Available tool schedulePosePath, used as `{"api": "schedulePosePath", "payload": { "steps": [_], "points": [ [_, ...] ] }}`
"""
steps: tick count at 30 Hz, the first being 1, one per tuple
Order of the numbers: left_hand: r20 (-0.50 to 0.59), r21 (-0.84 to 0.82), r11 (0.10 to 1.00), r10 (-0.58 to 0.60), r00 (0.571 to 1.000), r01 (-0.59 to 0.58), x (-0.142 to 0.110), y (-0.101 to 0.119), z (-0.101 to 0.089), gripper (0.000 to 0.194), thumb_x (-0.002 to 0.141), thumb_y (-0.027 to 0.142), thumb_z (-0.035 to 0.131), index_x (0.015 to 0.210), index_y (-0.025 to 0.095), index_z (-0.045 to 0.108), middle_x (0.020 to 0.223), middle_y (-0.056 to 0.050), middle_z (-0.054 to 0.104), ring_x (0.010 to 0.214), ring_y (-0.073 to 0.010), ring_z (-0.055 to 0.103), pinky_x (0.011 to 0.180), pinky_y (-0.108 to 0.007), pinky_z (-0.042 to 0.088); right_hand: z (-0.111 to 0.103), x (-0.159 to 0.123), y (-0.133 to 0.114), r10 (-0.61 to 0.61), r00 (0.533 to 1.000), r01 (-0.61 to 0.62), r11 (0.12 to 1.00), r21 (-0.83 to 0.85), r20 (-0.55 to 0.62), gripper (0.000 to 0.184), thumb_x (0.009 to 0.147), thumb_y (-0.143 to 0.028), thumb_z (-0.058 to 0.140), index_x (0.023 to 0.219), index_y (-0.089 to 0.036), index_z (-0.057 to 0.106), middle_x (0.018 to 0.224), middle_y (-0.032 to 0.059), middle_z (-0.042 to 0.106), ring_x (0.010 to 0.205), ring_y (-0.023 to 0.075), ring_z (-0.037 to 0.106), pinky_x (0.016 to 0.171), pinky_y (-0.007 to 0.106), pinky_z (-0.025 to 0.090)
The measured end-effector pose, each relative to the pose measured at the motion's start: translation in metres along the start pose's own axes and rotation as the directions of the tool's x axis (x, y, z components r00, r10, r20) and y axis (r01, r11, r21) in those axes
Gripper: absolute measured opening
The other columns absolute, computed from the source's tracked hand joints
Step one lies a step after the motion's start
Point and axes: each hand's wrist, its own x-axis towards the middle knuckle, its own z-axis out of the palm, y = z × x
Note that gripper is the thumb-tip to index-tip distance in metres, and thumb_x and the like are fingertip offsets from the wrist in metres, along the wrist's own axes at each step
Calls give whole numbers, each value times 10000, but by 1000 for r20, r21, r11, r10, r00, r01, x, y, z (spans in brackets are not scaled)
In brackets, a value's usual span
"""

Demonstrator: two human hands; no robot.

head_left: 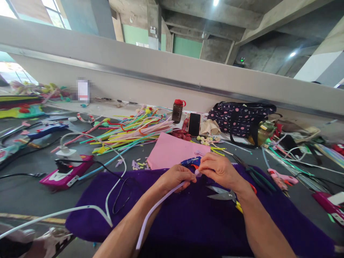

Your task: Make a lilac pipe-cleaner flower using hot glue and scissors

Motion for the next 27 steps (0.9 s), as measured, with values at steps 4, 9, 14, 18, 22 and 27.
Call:
{"api": "schedulePosePath", "payload": {
  "steps": [4, 9, 14, 18, 22, 27],
  "points": [
    [-5, 8, 1000, -2, 1000, 2, 0, 0, 0, 151, 656, 291, 570, 668, 149, 619, 381, 60, 469, 261, -49, 287, 301, -209, 164, 1, 0, 0, -7, 1000, 7, 1000, -9, 0, 118, 808, -141, 560, 802, -198, 663, 813, 33, 604, 765, 151, 544, 685, 274, 416],
    [15, 9, 1000, 19, 1000, -19, 0, -1, -1, 156, 670, 288, 553, 677, 146, 619, 377, 55, 473, 261, -55, 294, 302, -212, 165, 2, -1, -1, 6, 1000, -7, 999, -46, -7, 124, 806, -122, 551, 781, -188, 653, 798, 36, 601, 759, 156, 533, 688, 282, 410],
    [19, -1, 1000, 5, 1000, -5, 1, 0, -1, 143, 664, 275, 556, 676, 146, 618, 370, 58, 465, 260, -55, 290, 300, -214, 162, 3, -1, -1, 0, 1000, -1, 998, -66, -20, 119, 800, -121, 552, 764, -183, 647, 785, 37, 599, 751, 157, 527, 681, 280, 408],
    [12, -15, 1000, 6, 1000, -6, -1, 2, 1, 147, 651, 286, 572, 671, 147, 615, 366, 63, 452, 257, -49, 281, 299, -209, 159, 3, -1, -1, -3, 1000, 1, 997, -72, -26, 122, 801, -126, 549, 753, -184, 645, 780, 40, 601, 753, 160, 527, 682, 284, 412],
    [18, -14, 1000, 14, 1000, -14, -1, 2, 1, 154, 655, 295, 574, 671, 148, 616, 363, 62, 448, 257, -50, 280, 297, -210, 151, 3, -1, -2, -10, 999, 7, 997, -74, -30, 133, 812, -142, 532, 751, -183, 643, 778, 45, 603, 749, 165, 527, 679, 290, 416],
    [14, -13, 1000, 18, 1000, -18, -1, 1, 1, 155, 652, 293, 583, 675, 143, 618, 367, 60, 453, 255, -48, 281, 297, -210, 146, 4, -1, -2, -21, 999, 18, 995, -93, -30, 148, 826, -157, 519, 753, -184, 644, 778, 49, 601, 750, 167, 526, 684, 293, 418]
  ]
}}
